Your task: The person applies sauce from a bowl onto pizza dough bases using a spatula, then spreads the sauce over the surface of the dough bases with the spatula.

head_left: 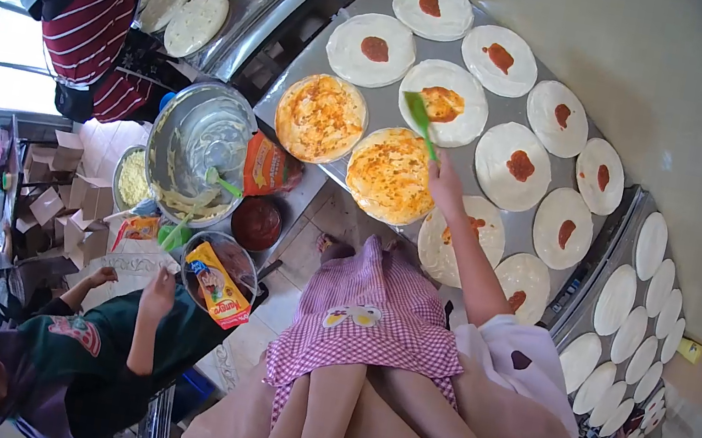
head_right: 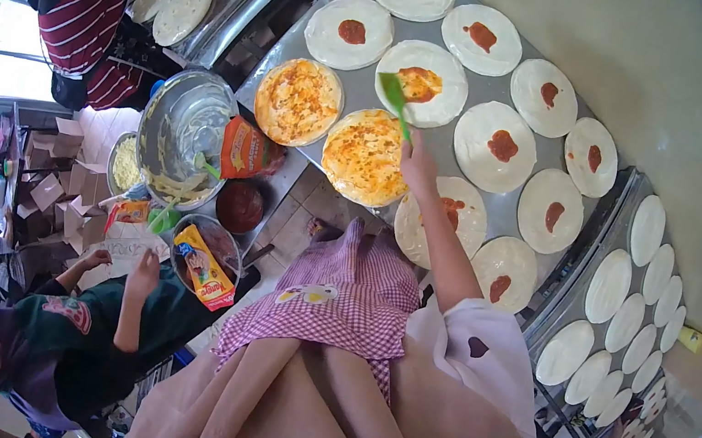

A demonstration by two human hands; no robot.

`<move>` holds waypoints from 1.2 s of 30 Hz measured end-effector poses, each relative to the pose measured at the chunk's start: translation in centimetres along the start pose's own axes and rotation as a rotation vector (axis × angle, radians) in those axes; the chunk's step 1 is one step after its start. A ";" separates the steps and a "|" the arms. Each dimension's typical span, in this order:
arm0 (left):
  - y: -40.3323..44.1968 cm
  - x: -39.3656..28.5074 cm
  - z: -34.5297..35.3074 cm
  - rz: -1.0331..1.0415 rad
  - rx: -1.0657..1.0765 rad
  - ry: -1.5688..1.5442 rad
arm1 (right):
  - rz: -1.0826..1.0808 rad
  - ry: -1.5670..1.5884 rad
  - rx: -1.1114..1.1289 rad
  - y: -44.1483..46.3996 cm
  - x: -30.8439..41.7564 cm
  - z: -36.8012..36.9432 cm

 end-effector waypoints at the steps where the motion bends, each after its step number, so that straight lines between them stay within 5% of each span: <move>1: -1.8 0.1 0.5 -0.026 0.009 -0.060 | -0.092 0.094 -0.030 0.3 -0.3 0.7; 2: -3.6 0.1 1.0 -0.014 0.006 -0.093 | -0.184 0.186 -0.059 0.6 -0.2 1.0; 4: -7.1 -2.9 0.6 0.290 -0.221 0.093 | -0.003 0.081 -0.116 2.2 1.5 -1.2; 6: -10.3 -2.5 3.5 0.482 -0.116 0.145 | 0.136 -0.026 -0.131 3.3 2.4 -1.7; 7: -11.4 -2.7 4.1 0.472 -0.090 0.095 | 0.183 -0.085 -0.114 3.8 2.5 -1.5; 8: -13.3 0.7 8.2 0.319 0.151 -0.036 | 0.229 -0.146 -0.094 4.0 2.6 -1.3; 10: -14.7 3.3 10.8 0.189 0.397 -0.192 | 0.019 -0.151 -0.044 2.4 2.3 -0.2; 13: -13.6 6.6 11.8 0.183 0.524 -0.271 | -0.075 -0.080 -0.118 1.8 1.7 -1.0; 16: -10.2 11.5 11.2 0.160 0.600 -0.317 | 0.073 -0.100 -0.236 4.3 3.1 -2.0; 23: 1.1 24.9 5.7 -0.020 0.703 -0.369 | 0.039 -0.142 0.030 3.8 5.6 -1.6; 26: 4.2 27.9 3.9 -0.080 0.752 -0.366 | 0.146 -0.310 -0.034 3.5 6.7 -3.4; 30: 4.8 28.2 3.6 -0.131 0.734 -0.332 | 0.250 -0.501 -0.116 5.8 3.5 -3.4; 32: 5.0 25.1 3.0 0.113 0.606 -0.386 | 0.374 -0.504 -0.194 4.4 1.3 -5.1; 36: 1.9 22.9 5.4 0.155 0.480 -0.480 | 0.291 -0.311 -0.225 0.0 0.0 -7.5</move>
Point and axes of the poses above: each hand's wrist, its own y-axis towards the middle knuckle, its own z-axis out of the palm, x = y × z, the point moved 5 cm from there along y, towards the middle knuckle, and after that the axes turned 5 degrees about -z, right-handed, at the moved point
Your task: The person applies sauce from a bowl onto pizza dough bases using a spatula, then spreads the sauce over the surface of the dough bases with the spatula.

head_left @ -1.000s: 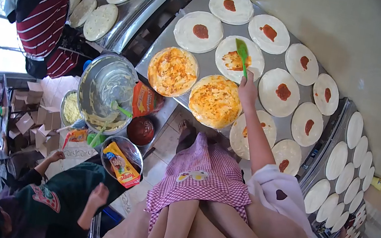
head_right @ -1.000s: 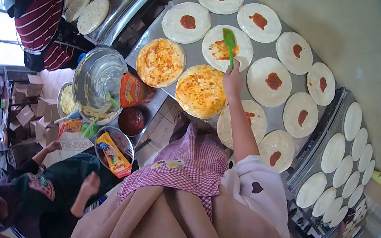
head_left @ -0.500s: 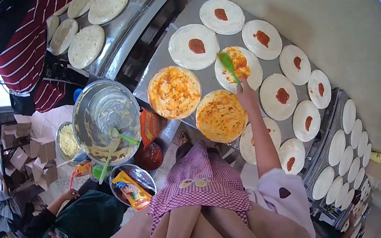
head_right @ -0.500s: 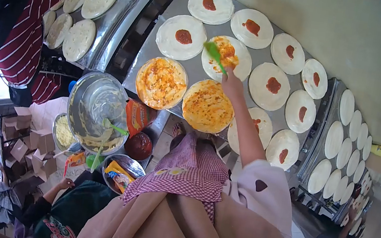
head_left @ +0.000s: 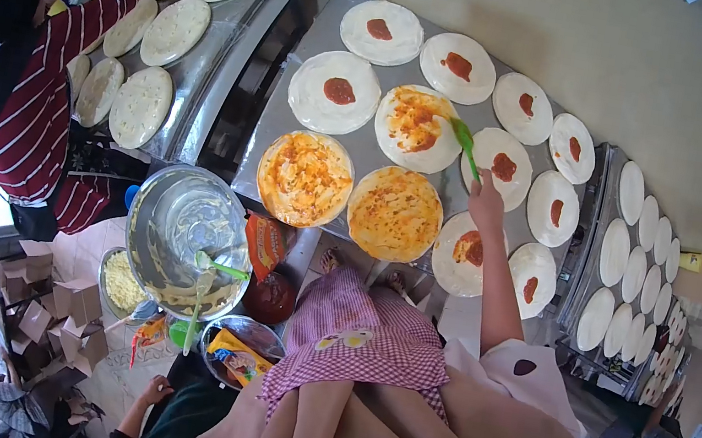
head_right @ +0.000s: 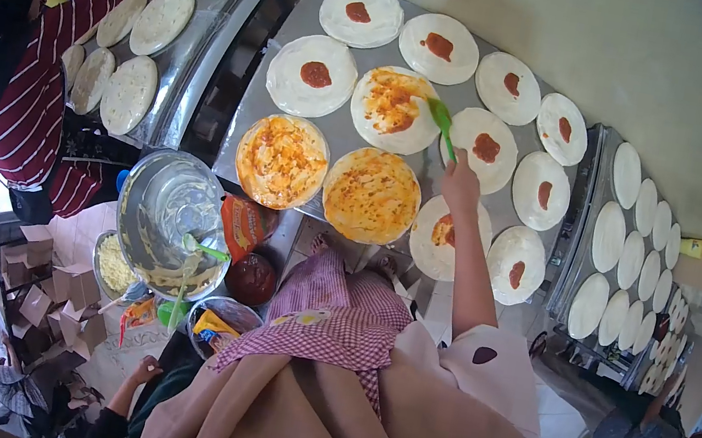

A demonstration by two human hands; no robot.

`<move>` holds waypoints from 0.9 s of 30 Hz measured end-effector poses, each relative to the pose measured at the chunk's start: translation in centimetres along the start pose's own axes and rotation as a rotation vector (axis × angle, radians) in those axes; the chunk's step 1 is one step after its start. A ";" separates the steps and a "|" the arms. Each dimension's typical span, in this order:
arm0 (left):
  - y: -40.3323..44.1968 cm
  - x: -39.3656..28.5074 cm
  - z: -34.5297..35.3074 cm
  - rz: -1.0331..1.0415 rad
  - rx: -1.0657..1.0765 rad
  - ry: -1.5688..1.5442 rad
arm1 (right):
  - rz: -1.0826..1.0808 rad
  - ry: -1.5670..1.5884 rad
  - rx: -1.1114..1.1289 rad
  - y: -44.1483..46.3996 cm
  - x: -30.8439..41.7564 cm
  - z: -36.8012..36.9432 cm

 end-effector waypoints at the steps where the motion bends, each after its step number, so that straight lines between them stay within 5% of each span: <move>1: -0.4 -0.5 1.8 -0.067 0.039 0.027 | -0.013 0.081 -0.026 0.4 0.3 0.9; 6: -1.7 -6.0 11.6 0.065 0.213 0.092 | -0.174 0.249 0.089 -1.1 2.3 6.8; 10: -3.5 -10.4 20.8 0.452 0.462 0.554 | -0.230 0.515 0.182 -4.1 0.2 7.9; 13: -4.7 -11.3 24.3 0.511 0.501 0.511 | -0.092 0.430 -0.013 -2.7 1.4 3.2; 17: -4.9 -11.9 25.4 0.529 0.497 0.473 | -0.213 0.198 0.042 -2.8 0.2 4.6; 19: -4.5 -12.3 24.3 0.509 0.479 0.446 | -0.392 0.304 0.097 -4.3 0.8 4.2; 21: -3.9 -11.5 22.4 0.440 0.433 0.386 | -0.325 0.230 0.041 -2.5 2.1 2.7; 27: -2.2 -6.3 12.1 -0.155 0.149 0.031 | -0.229 -0.175 0.011 7.0 2.3 3.7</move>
Point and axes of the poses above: each hand's wrist, its own y-axis towards the middle knuckle, its own z-axis out of the palm, x = y × z, the point moved 5 cm from there along y, towards the middle knuckle, and after that the axes turned 5 degrees about -z, right-handed, at the moved point
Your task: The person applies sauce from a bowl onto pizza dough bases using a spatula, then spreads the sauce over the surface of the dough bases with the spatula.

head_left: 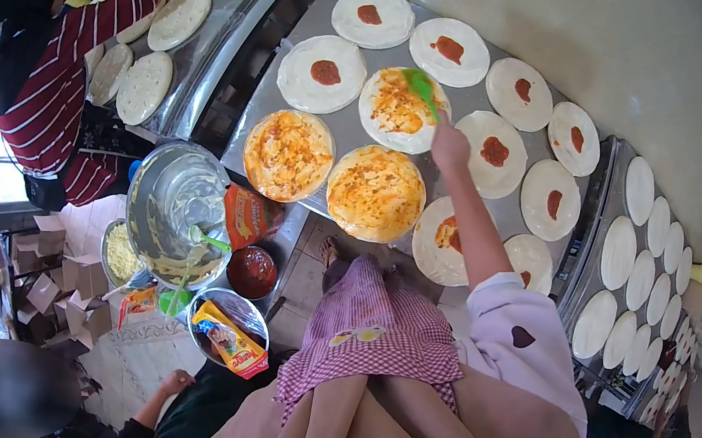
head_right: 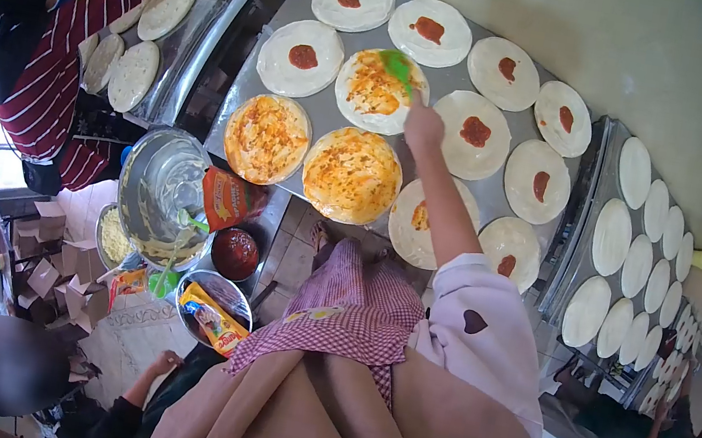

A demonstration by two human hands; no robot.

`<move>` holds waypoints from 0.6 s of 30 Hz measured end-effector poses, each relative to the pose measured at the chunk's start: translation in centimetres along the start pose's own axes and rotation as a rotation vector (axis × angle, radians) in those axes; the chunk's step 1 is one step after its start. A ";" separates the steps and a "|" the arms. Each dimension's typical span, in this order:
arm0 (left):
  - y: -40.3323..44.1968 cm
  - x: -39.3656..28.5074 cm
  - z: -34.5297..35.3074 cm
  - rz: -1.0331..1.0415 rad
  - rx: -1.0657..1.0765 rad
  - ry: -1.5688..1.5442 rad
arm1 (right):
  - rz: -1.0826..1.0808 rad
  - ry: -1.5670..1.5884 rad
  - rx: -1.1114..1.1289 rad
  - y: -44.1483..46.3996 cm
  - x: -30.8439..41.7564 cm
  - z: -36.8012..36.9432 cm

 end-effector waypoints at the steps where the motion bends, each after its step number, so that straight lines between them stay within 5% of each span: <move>1: 0.1 1.3 -1.3 -0.041 -0.047 -0.066 | 0.038 -0.001 0.005 -0.7 -0.9 -0.3; 3: 0.1 1.7 -3.7 0.060 -0.111 -0.230 | 0.059 0.000 0.063 -3.7 -3.1 -1.8; 4: 0.1 1.4 -4.9 0.149 -0.176 -0.618 | 0.038 0.019 0.098 -6.0 -3.1 -3.7; 5: 0.1 1.9 -5.4 -0.012 -0.110 -0.386 | -0.040 -0.051 0.176 -7.6 -4.6 -3.0; 7: 1.7 4.0 3.3 -0.101 -0.091 -0.146 | 0.069 0.288 0.197 -10.9 -3.2 -5.6; 9: 6.1 -7.4 8.7 -0.136 -0.130 -0.120 | 0.042 0.392 0.141 -10.7 -3.1 -4.1; 12: 10.2 -28.1 2.8 -0.139 -0.375 -0.380 | 0.096 0.579 0.023 -10.5 -2.4 -1.4; 15: 10.4 -36.5 -6.0 -0.050 -0.827 -0.817 | 0.254 0.855 -0.004 -10.9 -0.8 -1.0; 18: 15.4 -36.8 -6.6 0.025 -1.083 -1.028 | 0.328 1.004 0.032 -11.2 0.5 -0.9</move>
Point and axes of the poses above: each hand's wrist, its own y-axis towards the middle knuckle, its own z-axis out of the palm, x = y × z, the point moved 5 cm from there along y, towards the middle knuckle, and after that the axes turned 5 degrees about -z, right-handed, at the moved point
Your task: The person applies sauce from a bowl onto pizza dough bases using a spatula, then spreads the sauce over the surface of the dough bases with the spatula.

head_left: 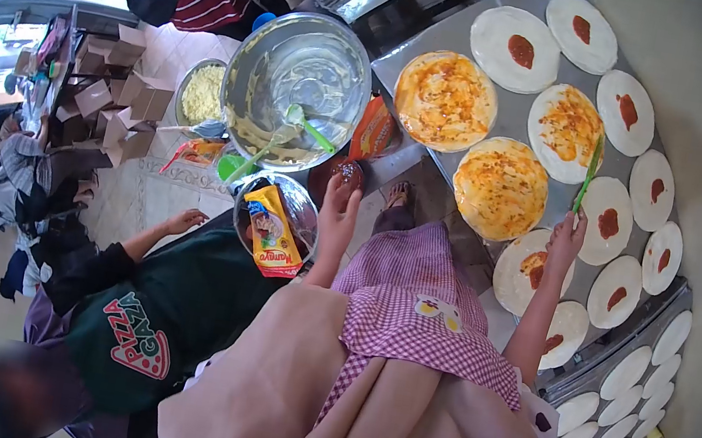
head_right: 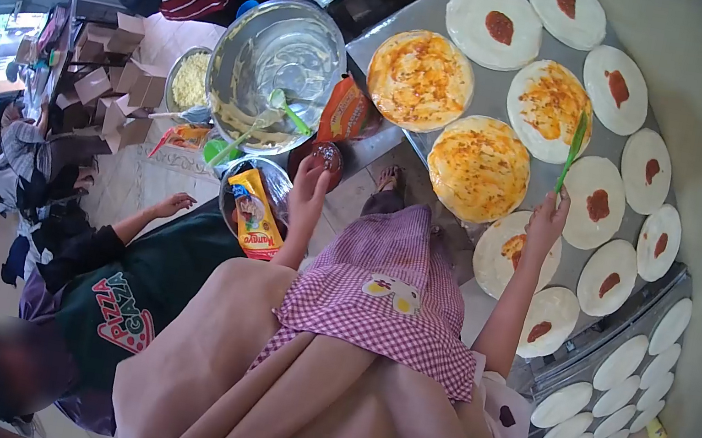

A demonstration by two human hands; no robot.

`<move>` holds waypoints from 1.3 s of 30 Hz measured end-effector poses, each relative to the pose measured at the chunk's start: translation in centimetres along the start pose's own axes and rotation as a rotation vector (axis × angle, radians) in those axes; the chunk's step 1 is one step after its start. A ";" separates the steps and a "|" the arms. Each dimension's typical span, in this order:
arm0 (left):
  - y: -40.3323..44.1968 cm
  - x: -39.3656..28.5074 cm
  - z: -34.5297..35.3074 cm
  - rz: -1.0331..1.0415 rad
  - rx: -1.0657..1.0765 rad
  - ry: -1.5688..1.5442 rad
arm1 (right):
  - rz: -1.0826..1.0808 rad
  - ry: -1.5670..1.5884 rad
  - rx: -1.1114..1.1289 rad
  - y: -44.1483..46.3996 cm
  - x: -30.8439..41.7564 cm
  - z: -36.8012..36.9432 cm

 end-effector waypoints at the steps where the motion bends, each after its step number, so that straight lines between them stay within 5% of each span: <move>1: 1.1 1.1 1.1 0.038 -0.048 -0.097 | 0.032 0.054 0.009 -0.2 -0.1 0.3; 6: 6.2 2.0 4.2 0.216 -0.252 -0.430 | -0.171 -0.226 -0.037 2.8 -1.4 0.5; 9: 8.5 5.6 4.9 0.177 -0.170 -0.195 | -0.302 -0.373 -0.055 4.5 -1.5 0.5; 11: 7.9 4.5 4.4 0.167 -0.349 0.047 | -0.286 -0.356 -0.035 4.4 -1.1 -0.1; 13: 8.0 4.3 4.9 0.099 -0.350 -0.204 | -0.214 -0.259 0.013 3.0 0.0 -0.1; 15: 8.0 5.4 4.3 0.105 -0.386 0.048 | -0.213 -0.206 0.032 1.0 0.8 -0.4; 16: 7.9 5.4 4.6 0.194 -0.419 -0.211 | -0.211 -0.181 0.037 -0.1 1.0 -0.9; 19: 5.5 5.6 3.5 0.231 -0.447 -0.156 | -0.353 -0.302 0.033 -4.0 -0.2 -3.2; 22: 0.4 2.8 2.8 -0.038 -0.245 -0.201 | -0.336 -0.228 0.065 -8.3 -2.7 -6.5; 25: -4.8 -1.3 3.5 0.168 -0.279 -0.267 | -0.232 -0.381 0.034 -12.7 -3.6 -10.5; 31: -10.8 -1.5 2.3 0.194 -0.019 0.064 | -0.166 -0.559 -0.028 -17.8 -8.0 -14.6; 33: -12.8 -1.3 2.5 0.199 0.008 -0.048 | -0.119 -0.650 -0.009 -18.1 -10.0 -14.6; 36: -14.6 2.0 0.4 0.093 0.041 0.045 | -0.503 -0.751 -0.074 -18.0 -11.9 -14.4; 37: -15.7 1.8 0.6 0.087 0.028 -0.071 | -0.359 -0.777 -0.032 -18.4 -11.3 -14.3; 39: -17.1 1.6 0.2 0.112 0.022 -0.046 | -0.480 -0.865 -0.046 -17.1 -13.3 -15.6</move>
Point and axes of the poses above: each hand's wrist, its own y-axis towards the middle knuckle, its own z-axis out of the palm, x = y × z, the point moved 5 cm from there along y, towards the middle knuckle, and after that the axes turned 5 degrees about -z, right-handed, at the moved point
